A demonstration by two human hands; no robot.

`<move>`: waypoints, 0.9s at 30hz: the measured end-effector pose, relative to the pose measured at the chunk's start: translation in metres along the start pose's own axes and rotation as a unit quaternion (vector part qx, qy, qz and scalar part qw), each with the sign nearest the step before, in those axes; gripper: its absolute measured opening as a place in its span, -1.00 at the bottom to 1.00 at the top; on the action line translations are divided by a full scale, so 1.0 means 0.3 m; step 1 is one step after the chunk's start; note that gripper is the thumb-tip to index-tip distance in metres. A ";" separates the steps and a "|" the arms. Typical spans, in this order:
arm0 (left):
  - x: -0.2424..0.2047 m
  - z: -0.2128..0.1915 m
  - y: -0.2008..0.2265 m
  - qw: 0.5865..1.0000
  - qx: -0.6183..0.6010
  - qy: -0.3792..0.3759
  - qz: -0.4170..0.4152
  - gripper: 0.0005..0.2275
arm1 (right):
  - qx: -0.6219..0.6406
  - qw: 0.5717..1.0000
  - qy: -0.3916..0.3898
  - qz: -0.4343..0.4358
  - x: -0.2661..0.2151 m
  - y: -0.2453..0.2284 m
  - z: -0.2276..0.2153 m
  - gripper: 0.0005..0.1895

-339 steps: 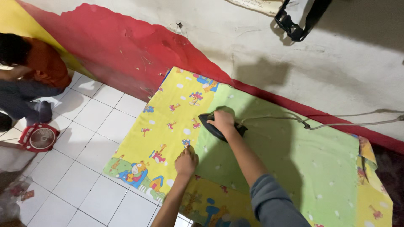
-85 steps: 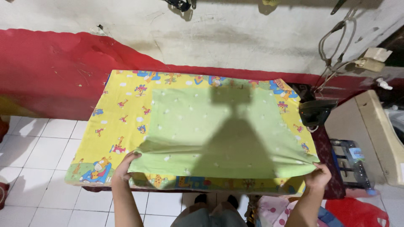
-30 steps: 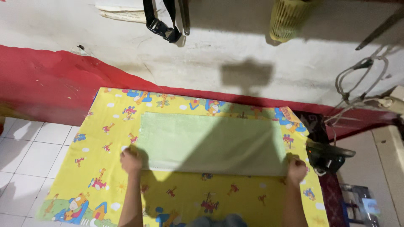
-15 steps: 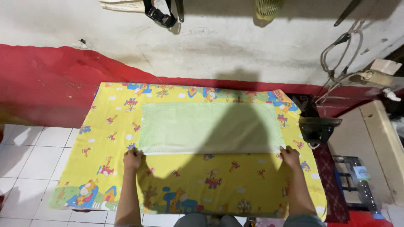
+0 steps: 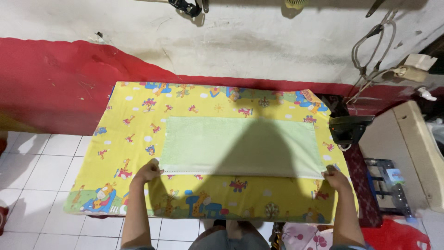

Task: The person irons a green fabric item on a patterned ironing surface by hand using an iron, then folds the fabric item and irons it again.

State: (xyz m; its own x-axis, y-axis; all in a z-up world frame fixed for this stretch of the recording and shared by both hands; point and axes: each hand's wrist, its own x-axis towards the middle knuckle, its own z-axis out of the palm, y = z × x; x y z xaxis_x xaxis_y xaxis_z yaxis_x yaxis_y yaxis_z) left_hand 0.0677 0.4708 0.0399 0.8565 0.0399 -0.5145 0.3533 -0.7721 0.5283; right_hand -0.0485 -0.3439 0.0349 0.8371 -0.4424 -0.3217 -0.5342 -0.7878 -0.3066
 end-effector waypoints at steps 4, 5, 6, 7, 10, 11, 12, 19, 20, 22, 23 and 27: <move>-0.002 0.031 -0.020 0.997 -0.054 0.045 0.037 -0.49 | 0.116 0.993 0.025 0.017 -0.012 0.055 0.077 -0.37; -0.010 0.036 -0.017 0.996 -0.064 0.062 0.031 -0.47 | 0.170 0.985 0.032 0.020 -0.026 0.054 0.079 -0.36; -0.019 0.035 -0.013 0.994 -0.075 0.078 0.025 -0.44 | 0.174 0.983 0.026 0.046 -0.043 0.038 0.069 -0.36; -0.030 0.032 -0.012 0.995 -0.062 0.074 0.018 -0.44 | 0.176 0.981 0.020 0.073 -0.059 0.023 0.054 -0.37; -0.051 0.013 -0.017 0.998 -0.031 0.058 0.003 -0.43 | 0.179 0.982 0.015 0.051 -0.085 0.016 0.029 -0.43; -0.060 0.007 -0.025 0.998 -0.028 0.049 0.001 -0.42 | 0.177 0.984 0.014 0.026 -0.086 0.024 0.026 -0.44; -0.067 0.005 -0.031 0.999 -0.025 0.039 -0.001 -0.41 | 0.168 0.986 0.011 0.013 -0.078 0.029 0.024 -0.44; -0.080 0.004 -0.046 0.996 0.069 0.025 -0.041 -0.42 | -0.007 1.000 -0.018 0.004 -0.083 -0.047 -0.047 -0.43; -0.080 0.007 -0.043 0.996 0.070 0.026 -0.052 -0.42 | -0.038 0.999 -0.036 0.016 -0.094 -0.078 -0.063 -0.44; -0.070 0.008 -0.029 0.994 0.080 0.031 -0.071 -0.40 | -0.113 0.990 -0.057 0.063 -0.103 -0.131 -0.110 -0.42; -0.056 0.000 -0.017 0.993 0.088 0.035 -0.077 -0.38 | -0.150 0.983 -0.065 0.087 -0.100 -0.160 -0.119 -0.40; 0.021 -0.005 0.055 0.989 0.083 0.081 -0.089 -0.38 | -0.043 0.990 0.133 0.034 -0.051 -0.265 -0.084 -0.38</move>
State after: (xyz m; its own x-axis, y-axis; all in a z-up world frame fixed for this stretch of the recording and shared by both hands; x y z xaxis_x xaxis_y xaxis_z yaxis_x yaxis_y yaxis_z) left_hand 0.0795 0.4593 0.0465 0.8401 0.2764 -0.4667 0.4491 -0.8369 0.3129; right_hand -0.0159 -0.2852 0.0869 0.8066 -0.5845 -0.0878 -0.5885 -0.7804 -0.2114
